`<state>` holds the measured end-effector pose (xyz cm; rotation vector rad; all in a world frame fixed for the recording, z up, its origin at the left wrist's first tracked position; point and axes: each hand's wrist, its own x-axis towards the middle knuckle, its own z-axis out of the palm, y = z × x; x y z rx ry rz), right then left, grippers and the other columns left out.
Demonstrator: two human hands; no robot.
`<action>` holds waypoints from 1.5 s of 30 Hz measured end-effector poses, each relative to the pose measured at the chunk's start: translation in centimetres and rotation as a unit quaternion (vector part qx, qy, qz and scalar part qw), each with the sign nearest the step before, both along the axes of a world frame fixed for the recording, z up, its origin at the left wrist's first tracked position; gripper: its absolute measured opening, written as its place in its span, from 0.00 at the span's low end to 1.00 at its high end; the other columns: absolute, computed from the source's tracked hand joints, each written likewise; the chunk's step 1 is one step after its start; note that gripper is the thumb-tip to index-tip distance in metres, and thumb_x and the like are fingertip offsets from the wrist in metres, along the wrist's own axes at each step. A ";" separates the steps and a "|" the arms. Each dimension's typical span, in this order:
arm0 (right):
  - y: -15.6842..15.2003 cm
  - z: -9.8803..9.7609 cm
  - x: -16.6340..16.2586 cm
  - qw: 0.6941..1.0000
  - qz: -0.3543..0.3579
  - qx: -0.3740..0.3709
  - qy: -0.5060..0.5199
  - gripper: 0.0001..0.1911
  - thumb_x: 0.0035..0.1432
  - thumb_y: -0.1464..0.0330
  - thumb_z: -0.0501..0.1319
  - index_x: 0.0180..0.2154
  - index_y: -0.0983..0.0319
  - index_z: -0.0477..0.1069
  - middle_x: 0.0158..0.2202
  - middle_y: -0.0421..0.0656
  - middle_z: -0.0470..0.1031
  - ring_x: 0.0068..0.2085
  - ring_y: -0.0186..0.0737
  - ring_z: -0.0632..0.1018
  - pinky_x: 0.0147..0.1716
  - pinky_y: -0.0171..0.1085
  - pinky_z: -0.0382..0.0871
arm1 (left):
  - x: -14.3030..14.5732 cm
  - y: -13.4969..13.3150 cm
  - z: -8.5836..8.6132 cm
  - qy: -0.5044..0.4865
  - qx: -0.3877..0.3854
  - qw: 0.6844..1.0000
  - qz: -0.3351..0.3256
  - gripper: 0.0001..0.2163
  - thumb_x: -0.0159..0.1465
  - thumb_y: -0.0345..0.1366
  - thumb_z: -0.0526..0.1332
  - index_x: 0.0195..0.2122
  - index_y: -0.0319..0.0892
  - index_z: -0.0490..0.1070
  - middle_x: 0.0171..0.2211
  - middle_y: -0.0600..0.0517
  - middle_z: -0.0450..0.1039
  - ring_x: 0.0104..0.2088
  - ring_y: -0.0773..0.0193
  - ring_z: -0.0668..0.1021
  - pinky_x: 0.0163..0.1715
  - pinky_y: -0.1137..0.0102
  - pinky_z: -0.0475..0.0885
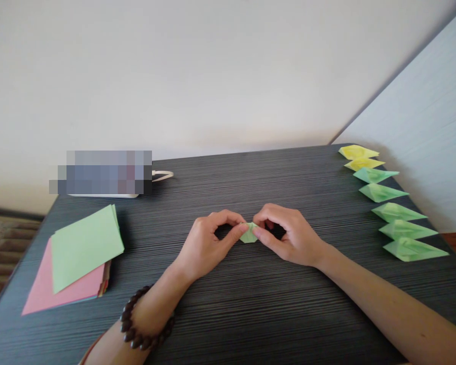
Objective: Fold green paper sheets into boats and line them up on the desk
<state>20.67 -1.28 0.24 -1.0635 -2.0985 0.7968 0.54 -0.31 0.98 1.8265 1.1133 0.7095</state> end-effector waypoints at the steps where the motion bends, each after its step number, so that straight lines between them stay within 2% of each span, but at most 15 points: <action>1: 0.0 0.0 0.0 1.000 0.002 0.008 0.000 0.04 0.59 0.69 0.58 0.32 0.64 0.68 0.27 0.39 0.67 0.30 0.31 0.68 0.31 0.32 0.62 | 0.0 0.0 0.0 0.007 0.017 1.000 -0.004 0.05 0.62 0.36 0.60 0.34 0.42 0.74 0.32 0.54 0.76 0.34 0.66 0.76 0.40 0.71 0.68; 9: 0.1 -0.3 0.1 0.999 0.023 0.030 0.008 0.05 0.61 0.70 0.57 0.34 0.64 0.70 0.29 0.41 0.70 0.29 0.30 0.70 0.30 0.32 0.64 | -0.1 0.3 0.1 -0.005 0.072 0.997 -0.033 0.05 0.63 0.33 0.60 0.33 0.42 0.75 0.32 0.54 0.77 0.34 0.67 0.76 0.39 0.72 0.69; 12: 0.1 -0.3 0.2 0.999 0.012 0.031 0.015 0.05 0.61 0.69 0.58 0.35 0.64 0.71 0.30 0.41 0.72 0.29 0.30 0.72 0.31 0.31 0.65 | -0.2 0.3 0.0 -0.005 0.082 0.997 -0.002 0.05 0.62 0.34 0.61 0.32 0.42 0.76 0.31 0.54 0.77 0.32 0.68 0.76 0.35 0.73 0.69; 17: 0.1 0.0 0.2 0.998 -0.047 0.042 0.024 0.05 0.60 0.69 0.60 0.33 0.63 0.72 0.28 0.39 0.75 0.27 0.28 0.72 0.28 0.30 0.65 | -0.2 0.1 -0.1 -0.007 0.089 0.994 0.061 0.05 0.62 0.35 0.61 0.33 0.43 0.77 0.31 0.54 0.78 0.31 0.68 0.77 0.30 0.74 0.70; 20: 0.1 0.0 0.3 0.996 -0.076 0.038 0.027 0.04 0.59 0.68 0.60 0.33 0.62 0.73 0.29 0.39 0.77 0.29 0.30 0.75 0.30 0.31 0.67 | -0.4 0.1 -0.1 0.003 0.085 0.991 0.103 0.06 0.62 0.37 0.61 0.34 0.44 0.77 0.31 0.55 0.79 0.29 0.68 0.78 0.29 0.75 0.72; 25: 0.4 -0.2 0.7 0.992 -0.107 0.049 0.042 0.02 0.57 0.69 0.62 0.33 0.60 0.74 0.31 0.37 0.79 0.31 0.31 0.78 0.33 0.30 0.70 | -0.5 0.0 -0.1 0.017 0.072 0.991 0.115 0.06 0.63 0.36 0.60 0.35 0.43 0.75 0.29 0.56 0.79 0.22 0.72 0.76 0.26 0.77 0.73; 29: 0.2 -0.3 0.8 0.984 -0.149 0.025 0.095 0.01 0.56 0.68 0.64 0.33 0.58 0.75 0.29 0.35 0.80 0.28 0.29 0.80 0.28 0.27 0.73 | -0.6 0.2 -0.2 -0.032 0.025 0.992 0.118 0.06 0.65 0.36 0.57 0.36 0.41 0.71 0.32 0.54 0.79 0.22 0.72 0.77 0.25 0.78 0.74; 33: 0.0 -0.3 0.7 0.975 -0.167 -0.016 0.146 0.02 0.55 0.69 0.64 0.34 0.58 0.74 0.28 0.35 0.81 0.27 0.31 0.81 0.28 0.26 0.76 | -0.7 0.4 -0.4 -0.134 -0.029 0.982 0.126 0.07 0.66 0.38 0.55 0.38 0.40 0.65 0.39 0.50 0.77 0.24 0.71 0.78 0.25 0.76 0.76; 40: 0.1 -0.3 0.6 0.973 -0.163 -0.052 0.156 0.03 0.58 0.68 0.61 0.35 0.61 0.72 0.28 0.38 0.81 0.29 0.33 0.81 0.30 0.28 0.77 | -0.1 0.4 -0.2 -0.277 -0.095 0.948 0.122 0.07 0.66 0.39 0.55 0.37 0.39 0.63 0.40 0.47 0.76 0.37 0.63 0.79 0.31 0.69 0.80; 43: 0.1 -0.5 0.6 0.975 -0.158 -0.041 0.151 0.03 0.60 0.68 0.60 0.37 0.61 0.70 0.30 0.39 0.81 0.30 0.34 0.82 0.30 0.30 0.78 | -0.2 0.4 -0.3 -0.294 -0.093 0.945 0.108 0.07 0.67 0.38 0.54 0.37 0.39 0.63 0.39 0.47 0.76 0.37 0.63 0.80 0.35 0.68 0.80; 45: 0.1 -0.5 0.6 0.980 -0.155 0.007 0.122 0.03 0.60 0.69 0.59 0.37 0.60 0.69 0.33 0.40 0.81 0.32 0.36 0.82 0.31 0.32 0.78 | -0.4 0.4 -0.5 -0.279 -0.064 0.954 0.091 0.06 0.68 0.36 0.53 0.38 0.39 0.62 0.40 0.46 0.76 0.37 0.64 0.80 0.37 0.67 0.79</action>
